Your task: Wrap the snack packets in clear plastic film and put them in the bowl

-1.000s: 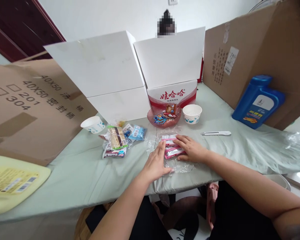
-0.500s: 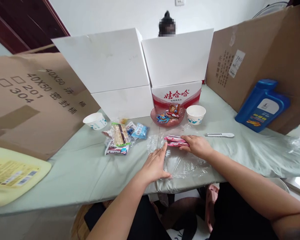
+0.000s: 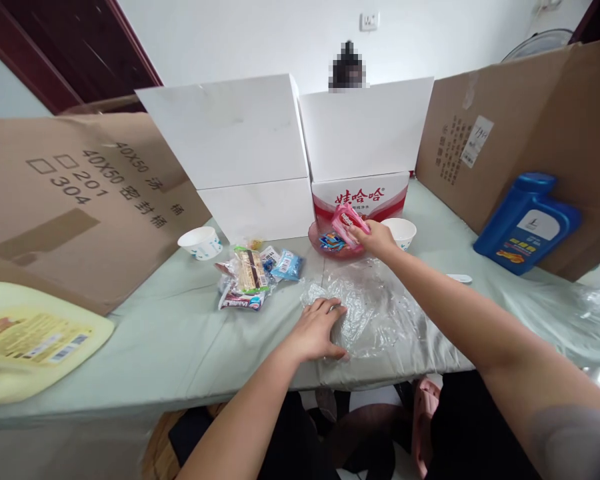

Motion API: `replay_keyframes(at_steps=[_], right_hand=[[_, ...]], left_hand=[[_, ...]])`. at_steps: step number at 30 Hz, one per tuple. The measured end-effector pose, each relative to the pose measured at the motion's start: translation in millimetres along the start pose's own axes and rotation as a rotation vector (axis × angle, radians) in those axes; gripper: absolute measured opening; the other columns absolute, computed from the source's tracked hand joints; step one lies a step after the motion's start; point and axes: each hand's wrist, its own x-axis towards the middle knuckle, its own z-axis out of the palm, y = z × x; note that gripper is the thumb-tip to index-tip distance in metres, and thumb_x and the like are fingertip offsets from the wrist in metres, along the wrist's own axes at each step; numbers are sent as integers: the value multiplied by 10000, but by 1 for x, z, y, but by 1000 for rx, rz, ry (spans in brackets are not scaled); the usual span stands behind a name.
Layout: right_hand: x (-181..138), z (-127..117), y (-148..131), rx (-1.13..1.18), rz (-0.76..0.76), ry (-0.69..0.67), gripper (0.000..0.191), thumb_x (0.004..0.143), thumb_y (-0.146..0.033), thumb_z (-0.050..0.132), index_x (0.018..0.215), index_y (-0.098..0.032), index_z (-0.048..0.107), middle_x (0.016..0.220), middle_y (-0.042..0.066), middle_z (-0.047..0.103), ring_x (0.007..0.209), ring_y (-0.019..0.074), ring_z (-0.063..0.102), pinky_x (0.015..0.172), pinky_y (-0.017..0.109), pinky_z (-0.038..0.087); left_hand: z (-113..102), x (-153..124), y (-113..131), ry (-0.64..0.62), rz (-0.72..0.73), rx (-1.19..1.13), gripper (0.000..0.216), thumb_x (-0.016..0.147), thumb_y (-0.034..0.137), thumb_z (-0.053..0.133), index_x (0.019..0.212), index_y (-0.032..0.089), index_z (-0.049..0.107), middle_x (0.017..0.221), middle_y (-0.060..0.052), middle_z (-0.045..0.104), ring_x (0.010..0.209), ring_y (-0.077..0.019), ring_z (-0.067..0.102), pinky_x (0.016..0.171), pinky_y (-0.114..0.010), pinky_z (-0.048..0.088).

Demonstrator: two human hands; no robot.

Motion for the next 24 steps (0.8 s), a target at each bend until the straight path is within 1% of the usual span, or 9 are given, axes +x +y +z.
replay_keyframes(at_steps=[3,6,9,11,14,16,19,22,24], right_hand=[[28,16,-8,28,5,-50,395,903,-482,527,1075,-153,663,982,93,724,887,238,664,754,311,484],[26,24,-10,51,-45,-61,431,894,-368,573,1271,-161,561,1134,94,694,1011,214,643,862,309,477],[-4,22,-5,26,-171,-46,394,899,-307,552,1269,-171,570,1229,105,647,1119,223,590,963,349,441],[-35,19,4,-60,-348,-52,357,893,-289,545,1223,-169,608,1231,122,638,1173,255,548,1019,411,403],[-87,13,28,-225,-544,-336,479,881,-380,569,1316,-179,558,1310,137,593,1227,287,511,1035,449,394],[-115,8,47,-384,-520,-468,616,859,-510,578,1387,-204,502,1434,141,489,1336,351,398,1064,523,345],[-137,-2,72,-496,-409,-476,748,854,-646,509,1457,-215,415,1536,124,344,1419,389,238,1107,570,257],[-140,-15,86,-497,-350,-454,799,828,-678,525,1455,-193,422,1541,147,325,1430,403,196,1119,578,226],[-137,-28,90,-425,-364,-435,725,847,-640,534,1403,-176,494,1501,172,389,1416,387,251,1118,563,245]], left_hand=[[2,-1,-3,6,5,-9,931,555,509,834,1377,258,475,1492,-95,397,1369,-355,317,1094,-527,308],[4,-3,-7,3,14,-18,904,592,521,810,1389,276,461,1516,-83,370,1386,-356,293,1109,-537,279],[5,-6,-7,-1,22,-23,872,629,519,782,1400,283,450,1530,-76,351,1402,-356,272,1120,-530,267],[4,-7,-6,-5,20,-19,856,643,504,771,1403,274,450,1534,-76,347,1408,-352,266,1127,-518,262],[1,-7,-4,-21,10,-3,855,646,491,768,1405,254,453,1538,-81,344,1414,-343,262,1136,-507,252],[0,-6,-5,-36,3,4,858,648,488,767,1410,253,447,1547,-82,328,1420,-335,258,1138,-508,249],[-2,-5,-12,-66,-14,-5,859,648,490,770,1411,270,443,1561,-80,302,1432,-332,244,1142,-517,239],[-8,-4,-21,-33,-43,-50,755,671,480,768,1349,259,519,1535,-96,350,1417,-331,280,1148,-510,237],[-15,-6,-24,76,-58,-115,575,740,442,728,1259,235,595,1480,-107,424,1379,-309,348,1142,-482,263]])
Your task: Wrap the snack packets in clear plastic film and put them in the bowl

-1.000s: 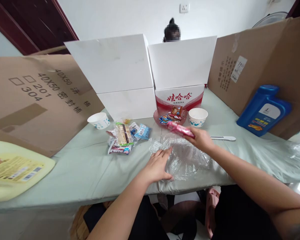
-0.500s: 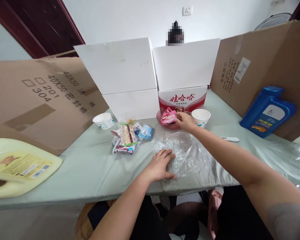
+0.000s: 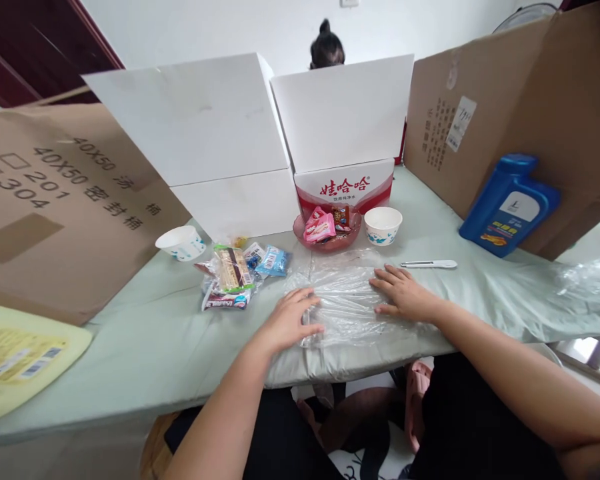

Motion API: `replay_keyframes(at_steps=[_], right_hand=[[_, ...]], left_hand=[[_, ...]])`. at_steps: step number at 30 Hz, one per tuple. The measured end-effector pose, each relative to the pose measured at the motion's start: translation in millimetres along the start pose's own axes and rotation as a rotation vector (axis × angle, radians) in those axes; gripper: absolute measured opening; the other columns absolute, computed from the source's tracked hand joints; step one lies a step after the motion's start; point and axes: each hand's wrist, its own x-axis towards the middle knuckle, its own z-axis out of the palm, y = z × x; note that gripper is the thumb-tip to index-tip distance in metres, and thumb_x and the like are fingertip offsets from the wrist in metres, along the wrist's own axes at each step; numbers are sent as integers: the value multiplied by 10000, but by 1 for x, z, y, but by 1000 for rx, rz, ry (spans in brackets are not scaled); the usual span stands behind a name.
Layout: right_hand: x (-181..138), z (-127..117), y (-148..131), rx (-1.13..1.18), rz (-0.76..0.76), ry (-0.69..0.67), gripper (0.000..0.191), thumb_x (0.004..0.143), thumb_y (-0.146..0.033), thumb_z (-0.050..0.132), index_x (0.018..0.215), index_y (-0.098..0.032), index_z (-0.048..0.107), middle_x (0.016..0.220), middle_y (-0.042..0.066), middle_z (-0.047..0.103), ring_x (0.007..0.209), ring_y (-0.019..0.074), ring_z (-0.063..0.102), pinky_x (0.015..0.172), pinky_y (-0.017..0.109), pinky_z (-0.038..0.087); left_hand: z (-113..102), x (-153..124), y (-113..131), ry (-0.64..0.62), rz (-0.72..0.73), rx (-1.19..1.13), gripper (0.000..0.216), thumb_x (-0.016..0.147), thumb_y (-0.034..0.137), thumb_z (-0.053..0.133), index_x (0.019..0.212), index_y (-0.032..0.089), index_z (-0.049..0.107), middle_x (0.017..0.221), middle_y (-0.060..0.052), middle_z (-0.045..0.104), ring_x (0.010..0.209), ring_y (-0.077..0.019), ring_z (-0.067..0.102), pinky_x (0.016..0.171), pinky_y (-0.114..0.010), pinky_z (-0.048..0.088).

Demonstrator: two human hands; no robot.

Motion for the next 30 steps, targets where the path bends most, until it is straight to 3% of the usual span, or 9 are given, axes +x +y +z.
replay_keyframes(at_steps=[2,4,6,9,13,20,24,27,30], right_hand=[[-6,-14,5,132,-82,55,628,868,-602,535,1328,-175,566,1419,178,494,1368,341,364,1106,522,298],[-15,-27,7,299,-208,54,594,834,-600,591,1264,-191,609,1327,160,575,1301,297,456,1082,474,352],[-24,-37,6,430,-326,-56,619,740,-593,698,1221,-208,635,1305,140,590,1282,287,477,1068,450,374],[-34,-39,1,469,-395,-244,545,680,-486,783,1148,-228,674,1349,117,566,1337,301,418,1086,467,348],[-41,-40,-1,446,-396,-244,142,827,-225,625,940,-222,710,1272,64,632,1317,243,452,1087,435,353],[-50,-60,2,810,-142,-456,184,910,-325,508,873,-179,615,808,35,712,732,151,664,651,259,508],[-36,-46,1,785,74,-233,174,918,-322,462,919,-187,573,700,9,695,618,141,634,562,238,458],[-22,-30,-2,518,237,-33,168,908,-254,442,942,-193,595,677,3,689,592,144,617,591,249,430],[-13,-18,-5,220,299,22,200,908,-233,434,966,-199,623,789,43,716,705,185,650,631,266,408]], left_hand=[[-8,-5,2,63,49,-102,457,768,416,712,1177,228,636,1400,-103,493,1321,-275,419,1126,-443,304],[-12,-12,8,-31,162,-177,498,698,422,776,1147,253,642,1330,-79,527,1274,-256,454,1103,-411,343],[-12,-19,13,-189,239,-168,555,592,388,845,1103,282,653,1285,-54,539,1259,-262,454,1076,-403,373],[-7,-24,16,-253,206,-93,259,659,235,778,896,263,677,1266,-31,550,1268,-258,440,1059,-398,377],[-9,-25,9,-208,153,-232,62,791,160,594,759,213,602,1244,-35,593,1220,-215,507,1037,-366,388],[-15,-29,9,-419,-38,-726,174,800,311,630,806,200,496,811,-24,690,808,-185,676,741,-310,505],[-6,-16,5,-83,-140,-774,305,706,294,706,908,193,501,730,25,621,673,-134,623,657,-268,482],[1,-2,-2,169,-223,-784,413,654,310,727,964,188,482,728,42,591,610,-118,591,607,-258,476],[8,5,-9,296,-272,-736,468,657,319,711,1041,188,476,745,45,575,599,-120,586,602,-264,486]])
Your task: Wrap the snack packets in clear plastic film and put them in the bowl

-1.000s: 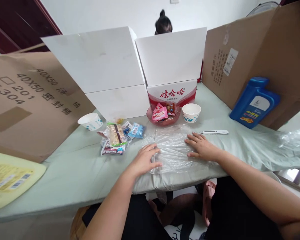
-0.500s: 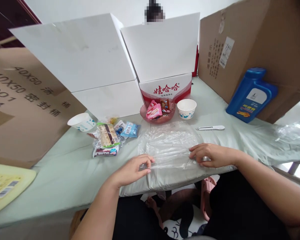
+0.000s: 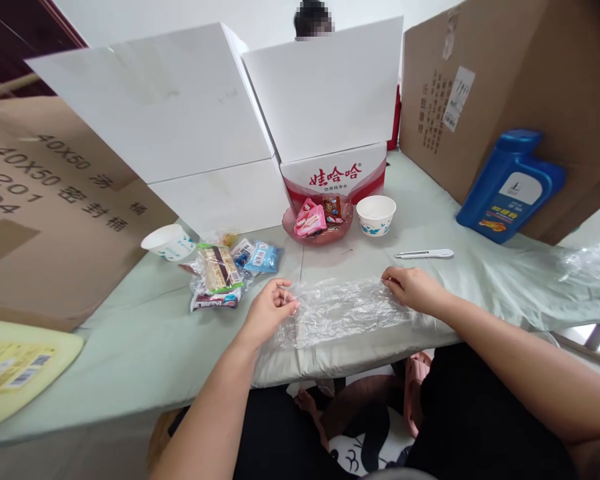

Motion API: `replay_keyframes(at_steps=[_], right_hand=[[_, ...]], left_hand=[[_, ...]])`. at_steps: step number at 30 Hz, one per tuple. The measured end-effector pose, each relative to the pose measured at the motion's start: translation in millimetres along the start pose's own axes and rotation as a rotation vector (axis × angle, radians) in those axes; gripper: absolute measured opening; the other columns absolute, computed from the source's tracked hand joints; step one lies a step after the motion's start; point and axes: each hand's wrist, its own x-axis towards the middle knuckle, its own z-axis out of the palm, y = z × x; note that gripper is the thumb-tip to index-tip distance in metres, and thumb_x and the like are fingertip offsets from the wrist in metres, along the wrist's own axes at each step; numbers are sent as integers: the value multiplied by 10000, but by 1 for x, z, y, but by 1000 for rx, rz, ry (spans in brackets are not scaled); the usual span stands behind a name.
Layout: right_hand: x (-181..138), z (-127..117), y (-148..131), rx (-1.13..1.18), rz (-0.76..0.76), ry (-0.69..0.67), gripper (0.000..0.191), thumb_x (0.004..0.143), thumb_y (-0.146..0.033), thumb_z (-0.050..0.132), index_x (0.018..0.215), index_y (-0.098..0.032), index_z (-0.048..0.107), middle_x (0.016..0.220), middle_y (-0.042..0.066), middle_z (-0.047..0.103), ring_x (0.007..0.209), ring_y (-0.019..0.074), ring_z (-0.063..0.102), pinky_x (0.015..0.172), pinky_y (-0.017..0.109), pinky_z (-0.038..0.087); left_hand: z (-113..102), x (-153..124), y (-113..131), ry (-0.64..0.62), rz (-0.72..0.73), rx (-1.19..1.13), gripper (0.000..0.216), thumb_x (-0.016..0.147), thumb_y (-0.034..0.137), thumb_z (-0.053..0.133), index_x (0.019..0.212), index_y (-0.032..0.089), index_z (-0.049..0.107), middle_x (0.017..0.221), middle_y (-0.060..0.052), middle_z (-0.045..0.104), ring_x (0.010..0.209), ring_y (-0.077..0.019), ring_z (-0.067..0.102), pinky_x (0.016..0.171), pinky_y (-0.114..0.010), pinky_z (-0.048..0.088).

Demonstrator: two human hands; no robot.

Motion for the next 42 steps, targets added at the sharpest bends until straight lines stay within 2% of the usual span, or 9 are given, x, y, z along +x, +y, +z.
replay_keyframes(at_steps=[7,11,15,22,27,29,34,39,42], right_hand=[[2,13,-2,-313,-16,-6,255,955,-296,382,996,-213,619,908,72,722,797,223,668,595,275,359],[3,14,-3,-323,-35,-9,228,951,-299,407,987,-211,614,946,69,720,804,224,669,601,279,365],[3,16,-5,-325,-59,-11,218,950,-293,417,999,-204,610,941,70,718,808,230,669,608,283,378],[9,9,9,-294,-3,19,213,932,-313,466,1020,-217,634,967,82,721,848,240,671,653,295,415],[9,-15,25,-244,144,195,245,906,-271,497,1073,-186,655,1018,111,712,877,265,665,726,351,463],[1,-19,17,-142,35,263,263,924,-307,485,1070,-191,670,1037,109,705,900,248,657,786,363,478],[-18,-1,-16,9,-582,-191,642,795,-569,642,1343,-246,554,1419,107,509,1352,323,384,1107,477,290],[-12,14,-8,-55,-559,-324,866,734,-623,683,1455,-222,421,1544,130,328,1445,371,165,1155,552,132],[-8,7,1,-53,-554,-216,733,765,-558,690,1380,-202,513,1505,146,390,1421,362,233,1129,547,216]], left_hand=[[2,-3,-1,128,15,582,564,691,221,676,1229,205,504,967,-24,594,669,-151,595,748,-345,516],[13,-16,14,337,293,757,302,821,211,562,1121,194,593,1133,-108,576,989,-254,607,935,-415,476],[34,-27,22,-66,594,790,234,876,237,542,1092,223,630,1142,-83,638,1194,-272,528,1056,-444,403],[35,-27,22,-412,382,920,622,795,472,669,1360,281,491,1528,-76,364,1440,-327,232,1150,-520,237],[31,-28,26,-447,347,918,630,786,468,674,1363,295,488,1544,-64,337,1450,-324,208,1156,-515,217],[34,-29,27,-447,352,921,633,782,471,676,1359,286,492,1541,-71,342,1450,-327,207,1155,-517,218],[28,-24,25,-436,287,951,715,753,519,683,1392,295,455,1568,-63,289,1460,-332,174,1156,-519,210],[-1,-12,17,-223,48,988,809,734,581,672,1412,208,436,1552,-162,285,1429,-419,208,1107,-603,243],[-5,-17,19,-167,239,893,646,739,492,709,1281,184,540,1452,-158,413,1375,-357,329,1117,-518,289]])
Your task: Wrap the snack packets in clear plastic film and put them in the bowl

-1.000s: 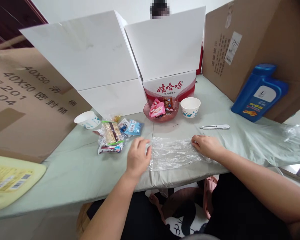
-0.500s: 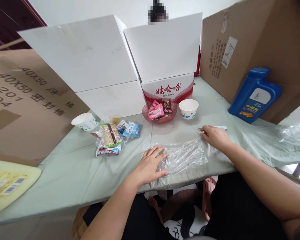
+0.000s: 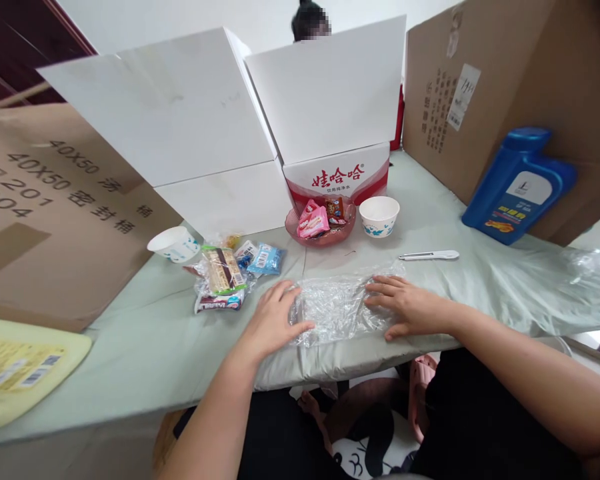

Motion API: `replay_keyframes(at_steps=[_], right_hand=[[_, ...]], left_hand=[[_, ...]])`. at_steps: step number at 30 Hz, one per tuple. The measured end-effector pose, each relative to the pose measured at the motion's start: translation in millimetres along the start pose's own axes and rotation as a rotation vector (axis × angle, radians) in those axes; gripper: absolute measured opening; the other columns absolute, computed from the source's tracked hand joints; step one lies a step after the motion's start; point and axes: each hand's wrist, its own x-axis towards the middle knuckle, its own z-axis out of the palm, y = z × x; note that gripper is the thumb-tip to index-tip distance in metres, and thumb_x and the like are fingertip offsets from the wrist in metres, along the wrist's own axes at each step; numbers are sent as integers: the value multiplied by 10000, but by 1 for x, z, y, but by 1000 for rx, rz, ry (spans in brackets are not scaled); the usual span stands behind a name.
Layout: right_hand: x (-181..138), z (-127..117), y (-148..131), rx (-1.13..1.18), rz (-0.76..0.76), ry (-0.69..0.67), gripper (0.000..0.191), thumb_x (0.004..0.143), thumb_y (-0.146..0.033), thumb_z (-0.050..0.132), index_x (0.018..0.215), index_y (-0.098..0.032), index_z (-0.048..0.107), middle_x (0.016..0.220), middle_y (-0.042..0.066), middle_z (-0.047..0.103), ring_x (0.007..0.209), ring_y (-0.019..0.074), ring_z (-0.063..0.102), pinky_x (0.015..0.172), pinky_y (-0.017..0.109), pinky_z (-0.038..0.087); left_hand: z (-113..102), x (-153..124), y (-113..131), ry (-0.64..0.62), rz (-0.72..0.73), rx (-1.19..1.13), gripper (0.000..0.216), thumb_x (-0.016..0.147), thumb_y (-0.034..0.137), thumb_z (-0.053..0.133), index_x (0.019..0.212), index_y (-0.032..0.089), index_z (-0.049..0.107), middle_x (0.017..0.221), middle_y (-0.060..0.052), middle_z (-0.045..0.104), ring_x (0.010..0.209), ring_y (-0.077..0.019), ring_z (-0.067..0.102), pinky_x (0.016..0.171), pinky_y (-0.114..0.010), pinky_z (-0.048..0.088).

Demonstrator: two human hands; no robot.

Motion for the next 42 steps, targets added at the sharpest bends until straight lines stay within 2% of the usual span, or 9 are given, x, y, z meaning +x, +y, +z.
replay_keyframes(at_steps=[3,6,13,20,29,32,35,38,42], right_hand=[[-5,-11,0,-8,-68,63,380,814,-376,679,1152,-204,660,1342,130,554,1276,317,433,1050,496,343],[-11,-21,-1,44,-111,33,75,813,-180,611,844,-200,677,1082,86,657,1041,242,558,925,400,427],[-30,-36,14,226,-4,-35,101,762,-136,559,798,-204,623,849,35,666,857,192,589,770,306,446],[-19,-23,29,378,402,125,160,907,-314,448,864,-205,556,660,0,654,586,155,579,579,265,401],[6,-5,21,-228,665,227,248,928,-345,488,1036,-176,634,983,121,693,865,277,647,702,349,458],[1,-5,18,-323,514,397,327,927,-375,506,1107,-142,648,1103,162,655,1045,307,592,882,411,456],[0,3,6,-310,195,427,533,929,-515,476,1289,-135,575,1340,171,552,1293,324,429,1083,482,307],[4,18,-7,-243,-22,213,815,849,-700,465,1465,-171,393,1523,151,360,1432,364,199,1133,589,137],[5,25,0,-179,46,6,860,824,-704,500,1503,-208,319,1549,142,308,1439,396,166,1112,642,128]], left_hand=[[2,-7,10,-77,278,-123,487,700,410,770,1118,223,604,1273,-84,541,1251,-271,457,1061,-415,387],[2,-11,13,-191,314,-173,277,687,271,766,922,222,628,1168,-53,577,1166,-245,507,989,-382,438],[-11,-9,-7,-212,256,-400,64,774,162,534,754,200,581,1002,-34,659,1043,-197,594,905,-316,467],[7,3,-10,47,-84,-503,115,854,316,476,857,208,515,697,14,651,651,-161,641,652,-271,475],[12,22,-3,134,-414,27,200,824,360,590,968,221,606,762,-19,684,765,-227,659,652,-292,451],[10,19,-3,396,-391,96,265,844,375,562,1018,183,619,863,-73,678,842,-261,651,739,-353,488],[17,14,8,603,-92,119,369,927,370,434,1172,141,587,1143,-154,630,1126,-288,571,973,-426,433],[36,11,25,280,235,121,597,939,510,404,1424,162,402,1477,-157,414,1404,-314,310,1135,-494,252],[53,14,34,-124,214,170,774,893,659,395,1523,248,212,1601,-111,173,1476,-344,84,1151,-598,87]])
